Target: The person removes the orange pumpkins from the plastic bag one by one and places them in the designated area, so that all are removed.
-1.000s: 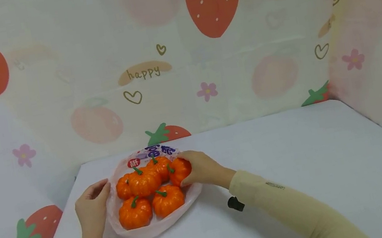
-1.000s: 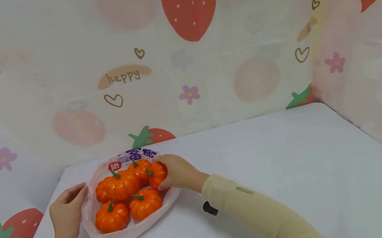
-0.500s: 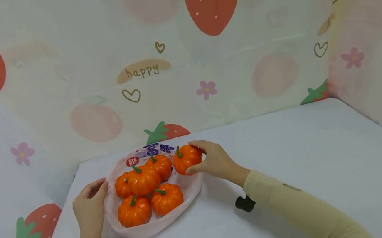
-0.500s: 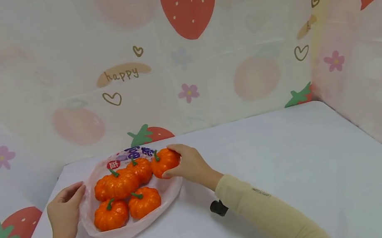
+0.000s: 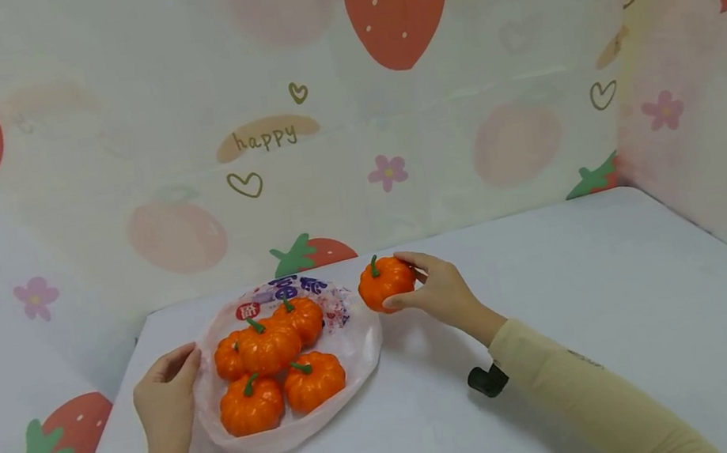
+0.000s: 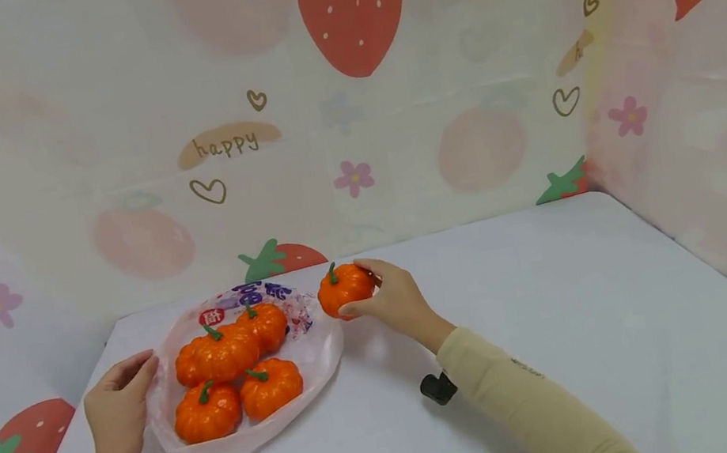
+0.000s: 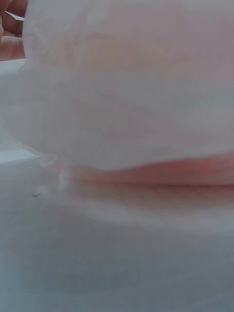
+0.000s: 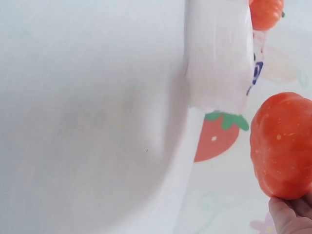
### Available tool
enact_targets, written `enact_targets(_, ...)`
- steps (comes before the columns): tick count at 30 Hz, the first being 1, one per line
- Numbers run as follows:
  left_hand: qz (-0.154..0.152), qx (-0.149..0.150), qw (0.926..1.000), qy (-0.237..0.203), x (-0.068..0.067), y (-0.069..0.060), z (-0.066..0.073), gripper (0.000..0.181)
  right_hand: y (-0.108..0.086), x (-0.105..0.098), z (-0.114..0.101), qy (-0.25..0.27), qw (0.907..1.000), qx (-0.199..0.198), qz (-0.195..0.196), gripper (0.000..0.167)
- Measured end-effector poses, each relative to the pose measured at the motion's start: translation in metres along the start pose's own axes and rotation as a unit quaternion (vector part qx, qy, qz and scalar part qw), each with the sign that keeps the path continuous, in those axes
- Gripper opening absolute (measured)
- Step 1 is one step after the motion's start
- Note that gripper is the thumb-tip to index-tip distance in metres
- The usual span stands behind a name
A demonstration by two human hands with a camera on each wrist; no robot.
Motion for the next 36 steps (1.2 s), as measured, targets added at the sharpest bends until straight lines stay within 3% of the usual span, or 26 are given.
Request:
enact_targets(9,0.005,0.007,1.0,-0.003,-0.001,0.0,0.003,0.046,0.003,-0.032,0.018,0.003,0.9981,0.049,0.037,0.076)
enact_targets(15,0.012,0.017,0.9998,-0.003,-0.003,0.001,0.003,0.045,0.003,-0.045,0.024,0.011,0.9972,0.059,0.045,0.08)
enact_targets(36,0.007,0.01,0.9999,-0.011,-0.005,-0.002,0.002,0.045,0.007,-0.067,0.056,-0.044,0.991,0.125,0.018,0.08)
Point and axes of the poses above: each hand's wrist, its own y-axis towards the middle knuckle, its own x-axis out of the palm, z = x × y, the point moved 9 cm from there along y, towards the middle knuckle, and after that the axes turned 9 degrees about y, right-handed, at the moved point
